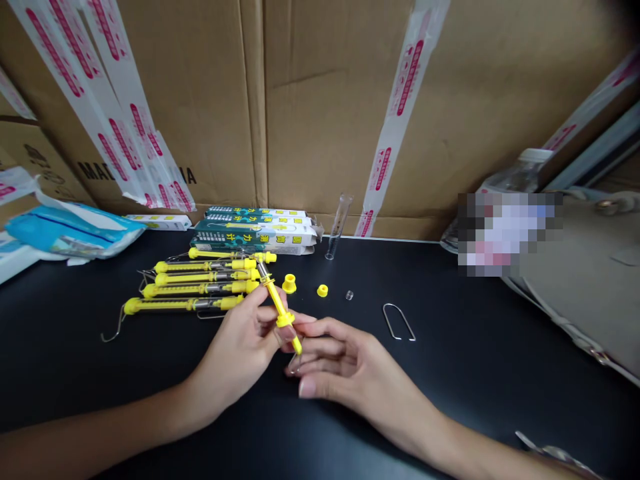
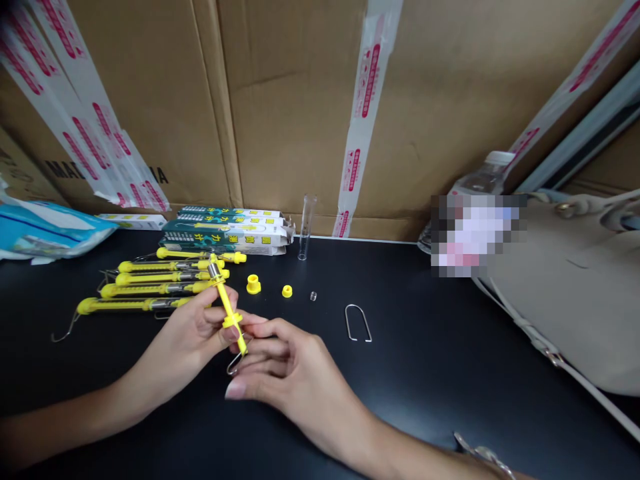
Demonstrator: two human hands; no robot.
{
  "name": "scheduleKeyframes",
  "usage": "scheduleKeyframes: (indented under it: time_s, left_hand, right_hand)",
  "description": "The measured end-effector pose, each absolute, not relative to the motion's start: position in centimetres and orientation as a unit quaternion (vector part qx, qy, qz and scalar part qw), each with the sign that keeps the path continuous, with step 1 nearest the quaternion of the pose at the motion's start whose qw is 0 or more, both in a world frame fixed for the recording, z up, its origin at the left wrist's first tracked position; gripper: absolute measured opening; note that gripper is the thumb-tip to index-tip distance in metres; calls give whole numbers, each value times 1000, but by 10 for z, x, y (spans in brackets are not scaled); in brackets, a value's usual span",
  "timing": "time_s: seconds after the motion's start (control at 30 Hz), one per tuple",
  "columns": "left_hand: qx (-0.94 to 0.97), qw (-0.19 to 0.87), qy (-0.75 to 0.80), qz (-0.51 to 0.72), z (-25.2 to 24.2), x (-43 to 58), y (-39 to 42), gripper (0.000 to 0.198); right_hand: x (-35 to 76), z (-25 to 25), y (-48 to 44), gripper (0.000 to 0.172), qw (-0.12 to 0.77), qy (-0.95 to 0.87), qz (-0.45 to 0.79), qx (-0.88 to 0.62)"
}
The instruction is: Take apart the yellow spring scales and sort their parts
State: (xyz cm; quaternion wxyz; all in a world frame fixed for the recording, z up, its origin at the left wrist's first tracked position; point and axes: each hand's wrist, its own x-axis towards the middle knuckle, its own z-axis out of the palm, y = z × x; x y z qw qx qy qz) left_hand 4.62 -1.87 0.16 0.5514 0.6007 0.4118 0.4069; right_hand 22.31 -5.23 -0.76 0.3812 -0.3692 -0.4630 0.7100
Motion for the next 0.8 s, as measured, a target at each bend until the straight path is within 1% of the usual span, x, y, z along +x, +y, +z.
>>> scheduleKeyframes:
  time_s: [0.03, 0.07, 0.1, 0.17, 0.23, 0.63, 0.8]
  left_hand:
    - [601, 548, 414, 408, 2, 47, -19, 25]
    - [604, 544, 416, 409, 2, 47, -19, 24]
    - [608, 539, 417, 408, 1, 48, -19, 23]
    - [612, 533, 422, 405, 1, 50, -20, 21]
    - [608, 530, 429, 407, 1, 52, -21, 20]
    - [630, 469, 462, 411, 3, 57, -22, 19]
    - [612, 495, 458, 413, 1, 58, -23, 22]
  right_hand:
    - [220, -8, -55, 56, 381, -449, 721, -366]
    - [218, -8, -57, 60, 382, -442, 724, -368]
    - [215, -8, -59, 58, 384, -440, 722, -372]
    - [212, -9, -61, 50, 390, -443, 714, -377]
    - [210, -9, -61, 47, 396, -440, 717, -367]
    - [207, -4, -59, 56, 417, -414, 715, -380]
    - [211, -1, -56, 60, 415, -397, 728, -374]
